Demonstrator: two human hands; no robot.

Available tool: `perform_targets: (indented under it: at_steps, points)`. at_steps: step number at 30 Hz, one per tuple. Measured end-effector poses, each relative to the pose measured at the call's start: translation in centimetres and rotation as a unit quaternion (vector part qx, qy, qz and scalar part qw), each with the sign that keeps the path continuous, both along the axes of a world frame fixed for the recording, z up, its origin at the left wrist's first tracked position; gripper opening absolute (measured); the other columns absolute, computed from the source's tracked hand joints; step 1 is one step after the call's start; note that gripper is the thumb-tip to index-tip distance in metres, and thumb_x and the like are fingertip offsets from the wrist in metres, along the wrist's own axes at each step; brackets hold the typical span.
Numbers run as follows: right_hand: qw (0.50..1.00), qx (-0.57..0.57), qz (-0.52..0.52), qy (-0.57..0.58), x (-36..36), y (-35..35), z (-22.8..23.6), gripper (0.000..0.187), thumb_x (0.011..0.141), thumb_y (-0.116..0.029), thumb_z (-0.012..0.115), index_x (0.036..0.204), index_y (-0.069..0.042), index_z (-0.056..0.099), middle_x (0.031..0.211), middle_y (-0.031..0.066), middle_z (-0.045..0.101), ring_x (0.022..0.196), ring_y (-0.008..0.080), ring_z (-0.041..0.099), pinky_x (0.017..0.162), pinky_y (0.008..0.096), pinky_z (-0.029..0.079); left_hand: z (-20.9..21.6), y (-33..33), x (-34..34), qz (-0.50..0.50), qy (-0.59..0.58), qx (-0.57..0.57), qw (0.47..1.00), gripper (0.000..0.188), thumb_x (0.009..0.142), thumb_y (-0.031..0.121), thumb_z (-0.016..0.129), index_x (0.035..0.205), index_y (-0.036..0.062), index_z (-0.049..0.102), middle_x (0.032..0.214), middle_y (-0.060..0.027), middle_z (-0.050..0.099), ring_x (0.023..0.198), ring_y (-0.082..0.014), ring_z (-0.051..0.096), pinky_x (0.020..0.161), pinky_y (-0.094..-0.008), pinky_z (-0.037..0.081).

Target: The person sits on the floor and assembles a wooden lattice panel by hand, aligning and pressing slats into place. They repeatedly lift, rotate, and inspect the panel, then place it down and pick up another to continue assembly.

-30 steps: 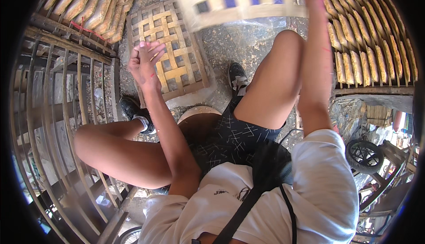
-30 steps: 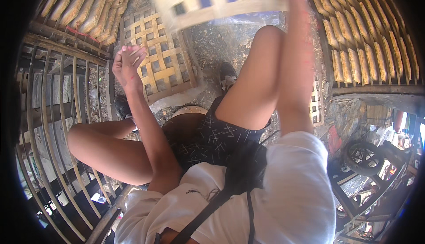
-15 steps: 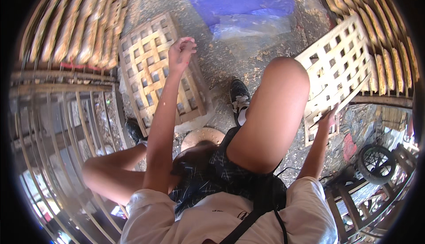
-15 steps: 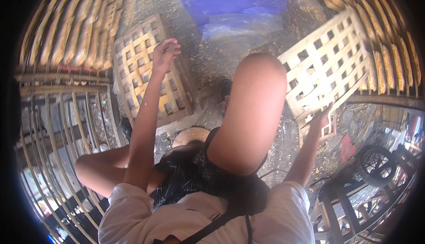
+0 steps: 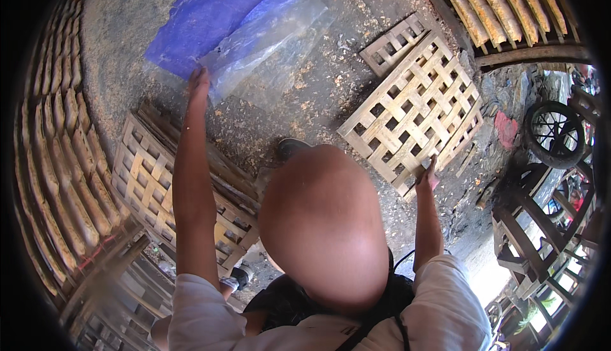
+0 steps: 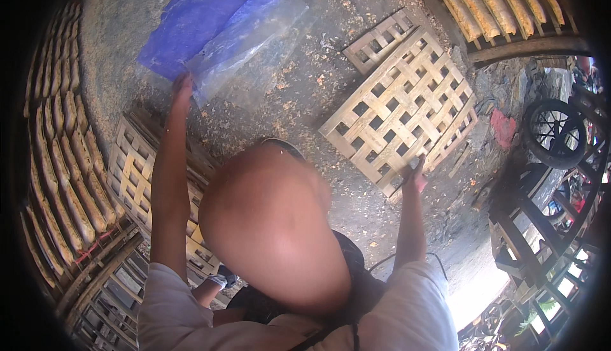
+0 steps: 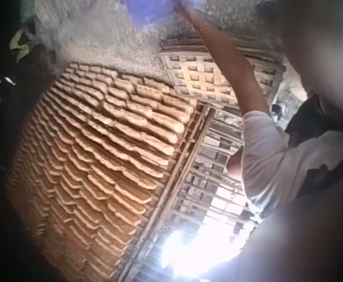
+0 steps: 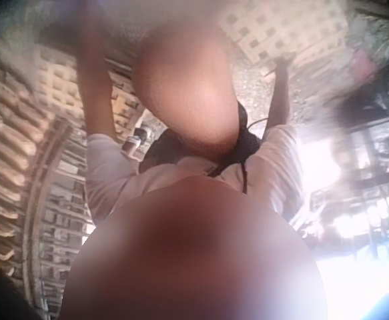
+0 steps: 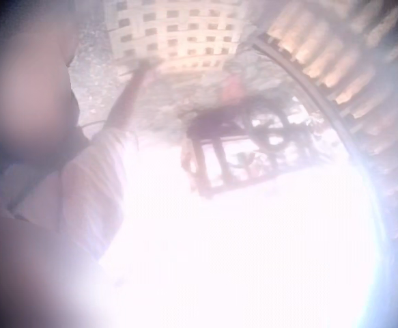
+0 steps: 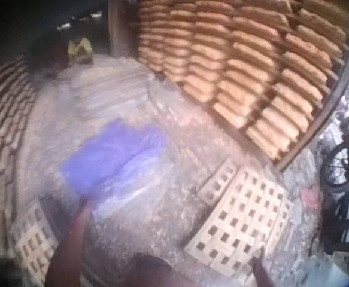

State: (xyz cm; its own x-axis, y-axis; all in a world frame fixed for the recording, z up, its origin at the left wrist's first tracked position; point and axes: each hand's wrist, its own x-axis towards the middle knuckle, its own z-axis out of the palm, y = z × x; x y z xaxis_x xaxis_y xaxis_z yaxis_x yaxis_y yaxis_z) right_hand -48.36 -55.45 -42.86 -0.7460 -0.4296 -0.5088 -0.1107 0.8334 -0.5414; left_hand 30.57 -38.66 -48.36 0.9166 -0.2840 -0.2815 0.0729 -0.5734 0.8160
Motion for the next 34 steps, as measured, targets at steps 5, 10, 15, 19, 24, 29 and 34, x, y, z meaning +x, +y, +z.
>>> perform_targets:
  at_steps: [5, 10, 15, 19, 24, 29, 34]
  points:
    - [0.981, 0.108, 0.143, 0.074, -2.3, -0.2, -2.9, 0.113, 0.08, -0.088, 0.066, 0.127, 0.015, 0.07, 0.124, 0.0257, 0.074, 0.118, 0.0395, 0.069, 0.104, 0.0511, 0.051, 3.6, -3.4, -2.4, -0.298, 0.049, 0.117, 0.946, 0.039, 0.097, 0.038, 0.074, 0.118, 0.0052, 0.077, 0.112, -0.0115, 0.079, 0.103, -0.0216, 0.074, 0.089, -0.0365, 0.057]
    - [0.947, 0.047, 0.281, 0.148, -3.2, 0.8, -4.9, 0.086, 0.08, -0.076, 0.079, 0.108, 0.005, 0.076, 0.105, 0.02, 0.077, 0.102, 0.0341, 0.073, 0.089, 0.044, 0.057, 8.1, -4.2, -8.2, -0.356, -0.014, 0.081, 0.931, 0.04, 0.088, 0.034, 0.082, 0.111, 0.0027, 0.074, 0.105, -0.0115, 0.077, 0.095, -0.0236, 0.074, 0.083, -0.0374, 0.058]
    - [0.895, 0.099, 0.407, 0.154, -3.5, 0.7, -4.3, 0.098, 0.086, -0.067, 0.077, 0.145, 0.008, 0.055, 0.142, 0.0287, 0.061, 0.132, 0.0402, 0.06, 0.111, 0.05, 0.047, 9.6, -3.1, -11.3, -0.377, 0.09, 0.064, 0.92, 0.05, 0.083, 0.034, 0.087, 0.118, 0.0015, 0.073, 0.112, -0.0176, 0.077, 0.1, -0.0276, 0.074, 0.087, -0.0427, 0.059]
    - [0.88, 0.04, 0.435, 0.19, -3.0, 2.0, -3.9, 0.094, 0.087, -0.062, 0.079, 0.146, 0.007, 0.053, 0.143, 0.0289, 0.059, 0.134, 0.0423, 0.058, 0.112, 0.0508, 0.047, 8.5, -1.9, -13.0, -0.449, -0.092, 0.169, 0.873, 0.061, 0.089, 0.04, 0.078, 0.133, -0.0009, 0.067, 0.134, -0.0247, 0.069, 0.123, -0.039, 0.068, 0.104, -0.0458, 0.054]
    - [0.841, -0.014, 0.479, 0.25, -2.5, 2.5, -3.2, 0.089, 0.089, -0.054, 0.081, 0.149, 0.003, 0.048, 0.148, 0.0293, 0.055, 0.136, 0.0428, 0.056, 0.113, 0.0513, 0.046, 8.1, -1.0, -13.8, -0.374, -0.13, 0.096, 0.913, 0.057, 0.092, 0.041, 0.074, 0.13, -0.0021, 0.068, 0.133, -0.0252, 0.068, 0.125, -0.0418, 0.065, 0.108, -0.0483, 0.051]
    - [0.853, -0.01, 0.471, 0.223, -0.5, 2.4, -1.4, 0.089, 0.091, -0.05, 0.079, 0.154, 0.001, 0.042, 0.15, 0.0286, 0.051, 0.137, 0.0448, 0.054, 0.113, 0.0531, 0.046, 11.6, -0.8, -14.1, -0.357, -0.153, 0.092, 0.917, 0.059, 0.094, 0.039, 0.074, 0.131, -0.0054, 0.067, 0.136, -0.0259, 0.068, 0.124, -0.0416, 0.066, 0.111, -0.0485, 0.051]
    - [0.835, -0.02, 0.507, 0.215, -0.2, 2.9, -0.8, 0.087, 0.093, -0.047, 0.078, 0.156, 0.001, 0.039, 0.153, 0.0282, 0.047, 0.139, 0.0468, 0.051, 0.113, 0.0547, 0.046, 13.3, 0.3, -15.3, -0.378, -0.228, 0.094, 0.892, 0.072, 0.093, 0.057, 0.076, 0.137, 0.0005, 0.068, 0.14, -0.0259, 0.067, 0.126, -0.0387, 0.067, 0.115, -0.0488, 0.049]
